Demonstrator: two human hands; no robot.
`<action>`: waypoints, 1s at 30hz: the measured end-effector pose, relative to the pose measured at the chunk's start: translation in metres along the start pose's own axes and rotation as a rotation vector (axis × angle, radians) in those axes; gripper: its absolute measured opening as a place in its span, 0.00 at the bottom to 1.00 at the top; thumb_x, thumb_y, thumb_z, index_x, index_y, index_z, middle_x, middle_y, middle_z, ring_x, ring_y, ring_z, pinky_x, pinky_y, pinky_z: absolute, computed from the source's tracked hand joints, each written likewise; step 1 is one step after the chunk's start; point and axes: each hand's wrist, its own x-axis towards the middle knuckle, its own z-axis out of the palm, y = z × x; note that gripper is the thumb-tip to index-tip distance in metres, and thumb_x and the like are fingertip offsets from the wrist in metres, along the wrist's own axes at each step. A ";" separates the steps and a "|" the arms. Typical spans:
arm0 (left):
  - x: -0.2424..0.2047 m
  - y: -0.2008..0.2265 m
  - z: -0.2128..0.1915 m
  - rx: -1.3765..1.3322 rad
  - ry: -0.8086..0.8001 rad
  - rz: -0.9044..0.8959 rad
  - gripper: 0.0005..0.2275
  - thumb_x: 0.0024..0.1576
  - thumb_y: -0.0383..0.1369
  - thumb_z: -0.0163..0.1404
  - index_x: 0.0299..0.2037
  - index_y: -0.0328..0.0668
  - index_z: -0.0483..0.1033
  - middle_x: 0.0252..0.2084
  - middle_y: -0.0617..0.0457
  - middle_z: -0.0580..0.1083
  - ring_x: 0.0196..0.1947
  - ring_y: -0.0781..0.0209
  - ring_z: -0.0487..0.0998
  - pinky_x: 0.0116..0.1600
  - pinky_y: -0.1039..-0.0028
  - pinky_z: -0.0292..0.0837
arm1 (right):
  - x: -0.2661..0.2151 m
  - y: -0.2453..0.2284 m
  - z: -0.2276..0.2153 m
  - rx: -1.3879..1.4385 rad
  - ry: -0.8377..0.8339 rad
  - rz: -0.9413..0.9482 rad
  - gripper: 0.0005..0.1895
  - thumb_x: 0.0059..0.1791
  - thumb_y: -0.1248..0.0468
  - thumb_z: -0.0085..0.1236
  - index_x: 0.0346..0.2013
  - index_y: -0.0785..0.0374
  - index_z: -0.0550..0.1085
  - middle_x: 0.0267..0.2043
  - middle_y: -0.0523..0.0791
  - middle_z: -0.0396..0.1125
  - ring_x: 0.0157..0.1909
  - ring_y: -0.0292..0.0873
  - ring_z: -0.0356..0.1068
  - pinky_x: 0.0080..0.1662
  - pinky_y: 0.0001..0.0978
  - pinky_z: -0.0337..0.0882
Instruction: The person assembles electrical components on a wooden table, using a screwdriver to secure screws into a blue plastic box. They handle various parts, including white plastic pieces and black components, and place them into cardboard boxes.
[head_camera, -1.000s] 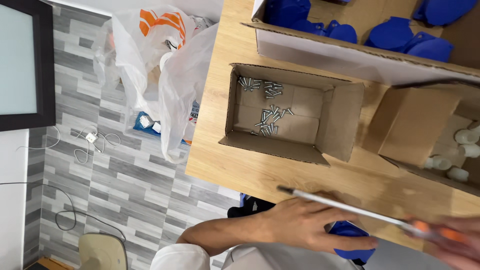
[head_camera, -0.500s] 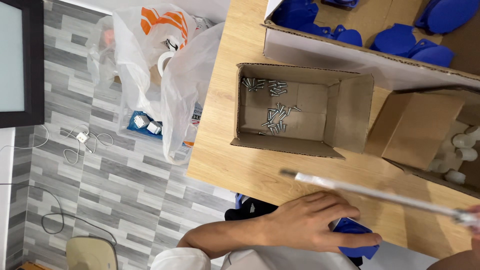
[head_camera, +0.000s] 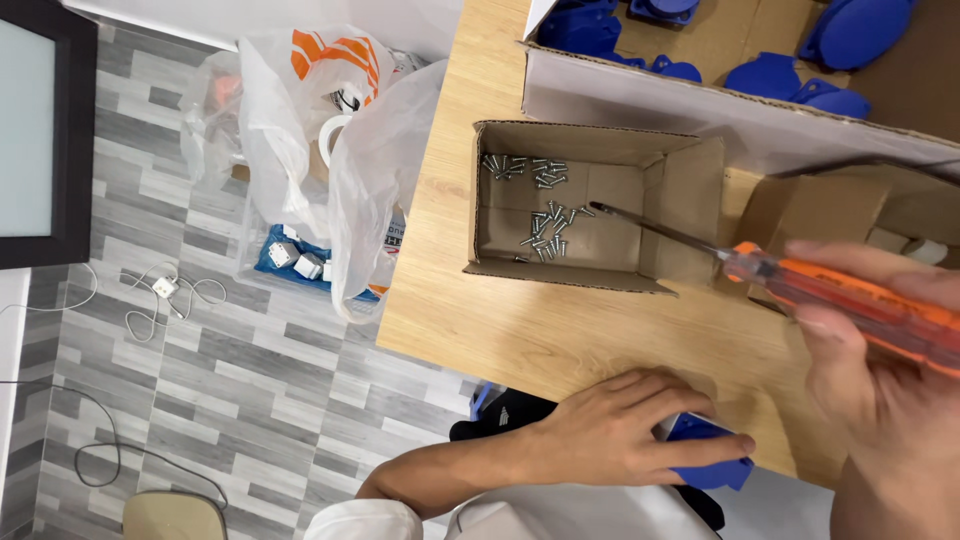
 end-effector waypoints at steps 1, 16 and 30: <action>-0.001 0.001 0.002 0.003 0.001 0.004 0.18 0.76 0.34 0.62 0.73 0.61 0.73 0.58 0.53 0.76 0.59 0.53 0.86 0.64 0.64 0.85 | 0.000 0.000 -0.001 0.000 0.003 -0.004 0.22 0.62 0.70 0.52 0.60 0.74 0.49 0.57 0.74 0.71 0.58 0.69 0.78 0.56 0.45 0.74; 0.018 0.007 -0.005 0.063 -0.041 -0.096 0.25 0.72 0.51 0.50 0.77 0.56 0.65 0.70 0.41 0.73 0.68 0.41 0.79 0.70 0.52 0.79 | 0.008 -0.030 -0.001 0.096 0.126 0.022 0.18 0.57 0.66 0.64 0.42 0.82 0.67 0.51 0.67 0.76 0.49 0.61 0.82 0.47 0.39 0.79; 0.032 -0.003 -0.043 -0.183 0.474 -0.126 0.15 0.63 0.32 0.64 0.56 0.33 0.77 0.53 0.40 0.77 0.51 0.45 0.82 0.60 0.61 0.84 | -0.127 0.066 -0.029 0.444 0.712 0.545 0.27 0.65 0.42 0.43 0.64 0.59 0.73 0.36 0.46 0.67 0.50 0.48 0.79 0.79 0.41 0.87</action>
